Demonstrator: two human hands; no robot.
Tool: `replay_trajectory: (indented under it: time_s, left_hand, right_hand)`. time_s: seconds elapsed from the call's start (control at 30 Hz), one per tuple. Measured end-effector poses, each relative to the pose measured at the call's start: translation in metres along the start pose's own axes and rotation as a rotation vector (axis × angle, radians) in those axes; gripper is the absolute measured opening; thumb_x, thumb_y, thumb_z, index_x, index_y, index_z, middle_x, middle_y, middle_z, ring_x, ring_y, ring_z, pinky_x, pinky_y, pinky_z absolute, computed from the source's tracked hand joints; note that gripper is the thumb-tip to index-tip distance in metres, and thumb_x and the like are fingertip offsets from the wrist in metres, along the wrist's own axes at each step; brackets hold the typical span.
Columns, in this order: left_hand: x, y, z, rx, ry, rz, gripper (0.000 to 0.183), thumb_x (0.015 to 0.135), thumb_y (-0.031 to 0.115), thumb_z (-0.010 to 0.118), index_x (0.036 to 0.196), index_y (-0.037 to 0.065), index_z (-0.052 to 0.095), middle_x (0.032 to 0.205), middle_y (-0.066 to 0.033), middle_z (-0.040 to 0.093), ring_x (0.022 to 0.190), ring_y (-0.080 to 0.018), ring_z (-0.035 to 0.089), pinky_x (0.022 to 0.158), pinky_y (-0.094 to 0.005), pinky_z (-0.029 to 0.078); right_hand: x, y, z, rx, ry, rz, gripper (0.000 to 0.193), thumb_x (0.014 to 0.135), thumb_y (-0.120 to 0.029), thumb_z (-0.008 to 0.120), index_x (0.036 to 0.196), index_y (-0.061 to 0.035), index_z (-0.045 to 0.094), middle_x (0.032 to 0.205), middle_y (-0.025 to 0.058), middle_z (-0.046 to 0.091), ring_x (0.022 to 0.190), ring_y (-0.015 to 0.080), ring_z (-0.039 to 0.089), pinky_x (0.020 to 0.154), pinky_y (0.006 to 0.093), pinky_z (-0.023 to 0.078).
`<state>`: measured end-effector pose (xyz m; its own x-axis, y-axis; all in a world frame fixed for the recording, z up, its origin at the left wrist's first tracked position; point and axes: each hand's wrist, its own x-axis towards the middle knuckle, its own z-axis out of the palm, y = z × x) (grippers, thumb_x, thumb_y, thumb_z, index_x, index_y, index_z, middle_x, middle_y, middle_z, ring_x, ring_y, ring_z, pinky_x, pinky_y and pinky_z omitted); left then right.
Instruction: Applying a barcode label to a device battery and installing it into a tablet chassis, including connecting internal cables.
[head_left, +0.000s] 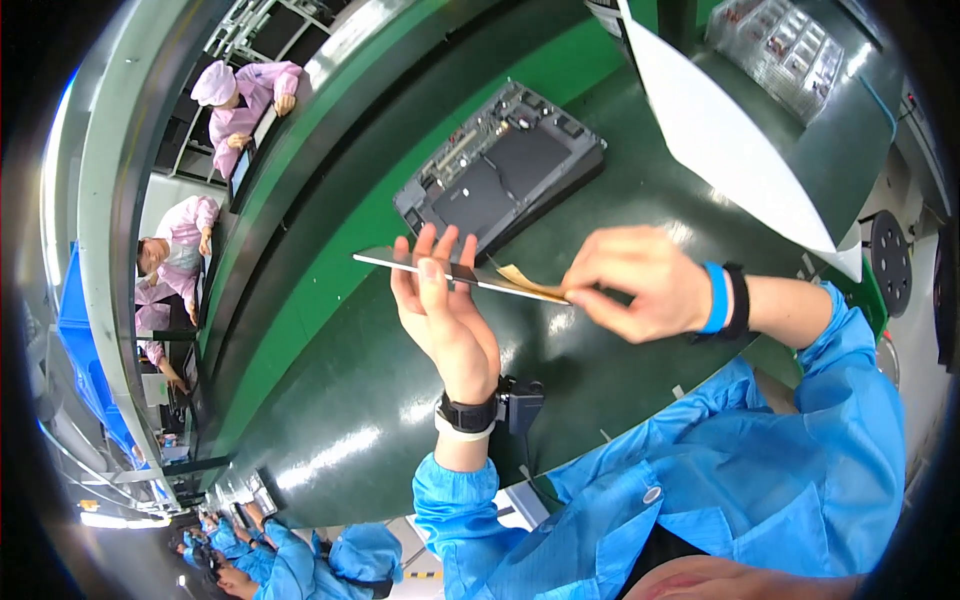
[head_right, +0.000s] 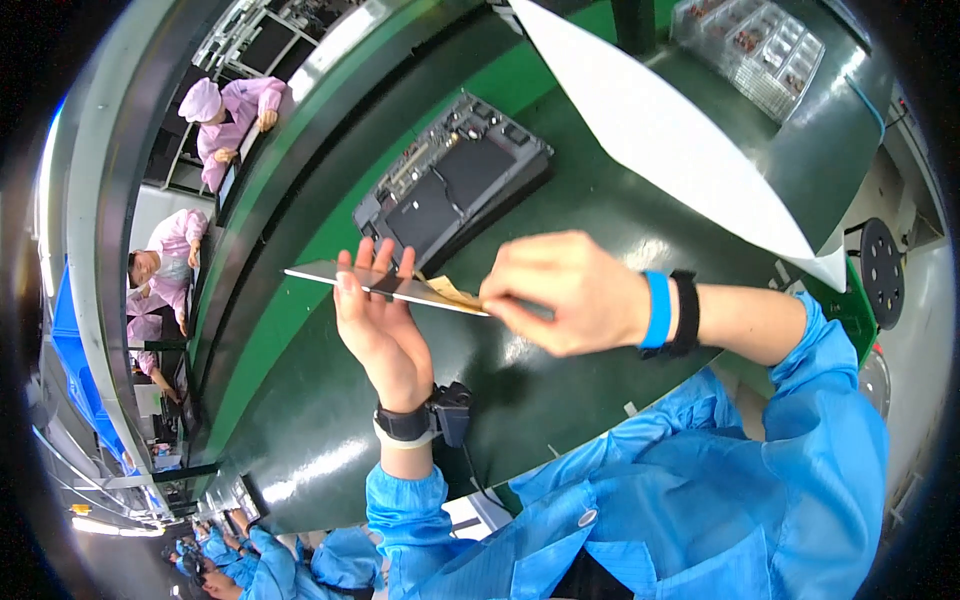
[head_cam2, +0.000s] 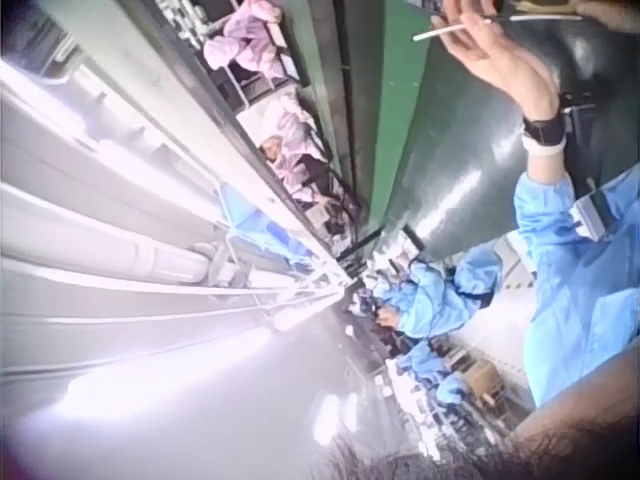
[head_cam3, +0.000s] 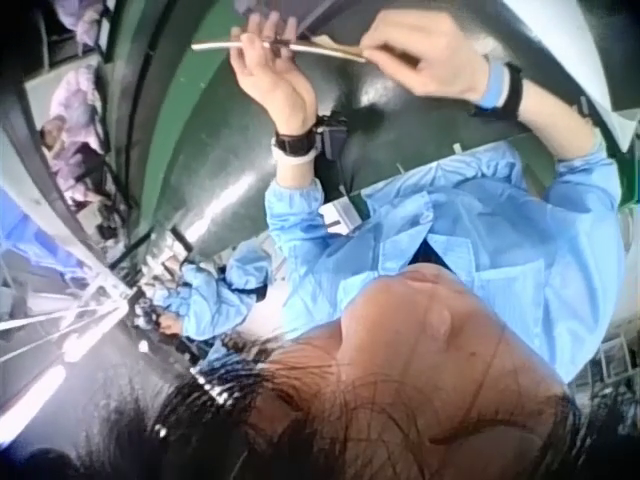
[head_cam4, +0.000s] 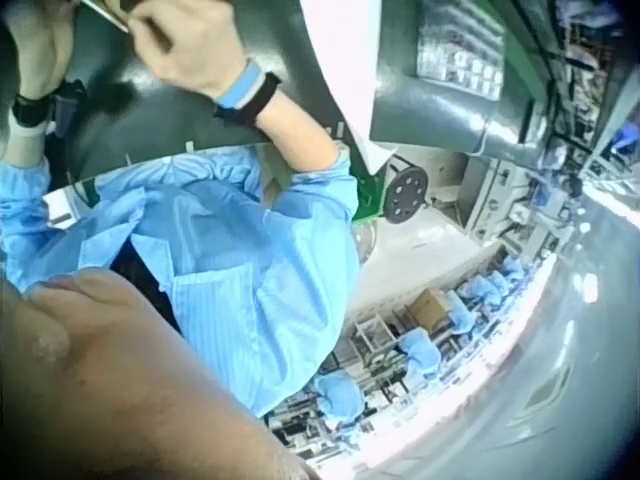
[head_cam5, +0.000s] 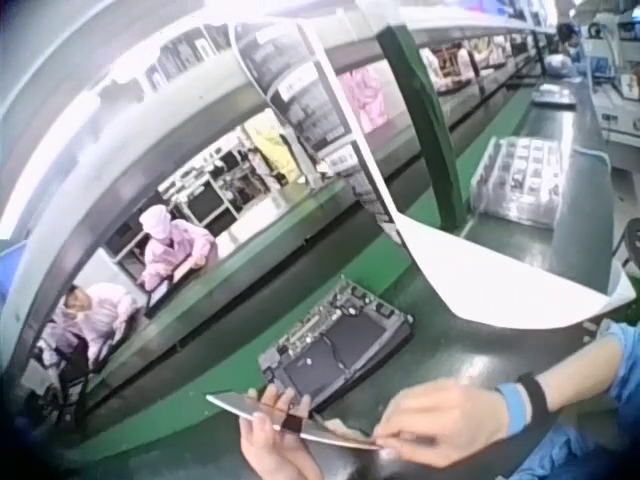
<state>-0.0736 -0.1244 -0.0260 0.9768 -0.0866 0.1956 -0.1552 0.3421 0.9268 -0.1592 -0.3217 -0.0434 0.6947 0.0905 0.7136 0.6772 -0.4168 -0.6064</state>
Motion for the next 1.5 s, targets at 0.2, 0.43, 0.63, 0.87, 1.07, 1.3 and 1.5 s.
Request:
replay_trajectory:
  time_s: [0.2, 0.43, 0.63, 0.87, 1.07, 1.3, 1.5]
  left_hand:
    - [-0.009, -0.015, -0.001, -0.017, 0.028, 0.054, 0.065, 0.106, 0.026, 0.068, 0.153, -0.004, 0.035, 0.148, -0.0231, 0.051, 0.134, -0.0339, 0.058, 0.114, -0.0533, 0.05]
    - [-0.022, -0.015, -0.003, -0.115, -0.017, 0.034, 0.064, 0.102, 0.021, 0.072, 0.151, -0.001, 0.038, 0.145, -0.0194, 0.052, 0.13, -0.033, 0.06, 0.113, -0.0532, 0.052]
    - [-0.026, -0.001, 0.004, -0.199, -0.133, 0.033, 0.068, 0.103, 0.033, 0.068, 0.153, 0.0, 0.037, 0.149, -0.022, 0.05, 0.133, -0.0367, 0.058, 0.117, -0.0588, 0.048]
    - [-0.032, 0.037, 0.008, -0.437, -0.256, -0.076, 0.074, 0.104, 0.058, 0.051, 0.15, 0.001, 0.046, 0.148, -0.021, 0.055, 0.132, -0.0375, 0.059, 0.121, -0.061, 0.041]
    - [-0.031, 0.047, 0.001, -0.364, -0.238, -0.093, 0.073, 0.105, 0.057, 0.05, 0.152, 0.001, 0.045, 0.146, -0.0207, 0.057, 0.125, -0.0336, 0.063, 0.117, -0.0518, 0.047]
    - [-0.028, 0.039, 0.004, -0.315, -0.278, -0.123, 0.068, 0.106, 0.053, 0.05, 0.149, 0.0, 0.045, 0.143, -0.0204, 0.057, 0.123, -0.0319, 0.063, 0.115, -0.0511, 0.048]
    - [-0.031, 0.038, 0.004, -0.283, -0.274, -0.11, 0.067, 0.107, 0.052, 0.048, 0.147, -0.002, 0.046, 0.141, -0.0208, 0.059, 0.12, -0.0314, 0.065, 0.115, -0.0508, 0.048]
  right_hand:
    - [-0.003, -0.003, 0.005, -0.156, -0.082, -0.135, 0.016, 0.086, -0.01, 0.081, 0.089, -0.0027, 0.067, 0.082, 0.0098, 0.063, 0.073, 0.029, 0.065, 0.066, 0.0407, 0.054]
    - [-0.005, -0.025, -0.001, -0.067, -0.116, 0.006, 0.011, 0.089, -0.003, 0.075, 0.093, -0.0007, 0.065, 0.08, 0.0132, 0.061, 0.068, 0.0342, 0.063, 0.061, 0.0437, 0.051]
    - [-0.006, -0.046, -0.019, -0.181, 0.035, -0.001, 0.01, 0.087, 0.0, 0.076, 0.092, -0.0009, 0.068, 0.081, 0.0128, 0.067, 0.067, 0.031, 0.066, 0.061, 0.0398, 0.053]
    - [-0.03, -0.077, -0.07, -0.409, 0.312, 0.038, 0.009, 0.084, 0.005, 0.075, 0.09, 0.001, 0.069, 0.076, 0.0112, 0.067, 0.061, 0.0218, 0.065, 0.054, 0.0314, 0.049]
    - [-0.124, -0.082, -0.187, -0.645, 0.851, 0.099, 0.011, 0.105, -0.005, 0.059, 0.095, -0.0018, 0.06, 0.082, -0.0006, 0.058, 0.073, 0.0077, 0.054, 0.065, 0.0235, 0.042]
    - [-0.406, -0.039, -0.356, -1.352, 0.797, 0.678, 0.024, 0.099, -0.019, 0.07, 0.091, 0.0028, 0.066, 0.076, 0.0165, 0.066, 0.068, 0.0264, 0.062, 0.064, 0.0374, 0.047]
    - [-0.446, -0.028, -0.303, -1.072, 0.011, 1.407, 0.036, 0.081, -0.032, 0.08, 0.085, 0.0036, 0.074, 0.081, 0.0301, 0.07, 0.083, 0.0449, 0.072, 0.079, 0.0556, 0.056]
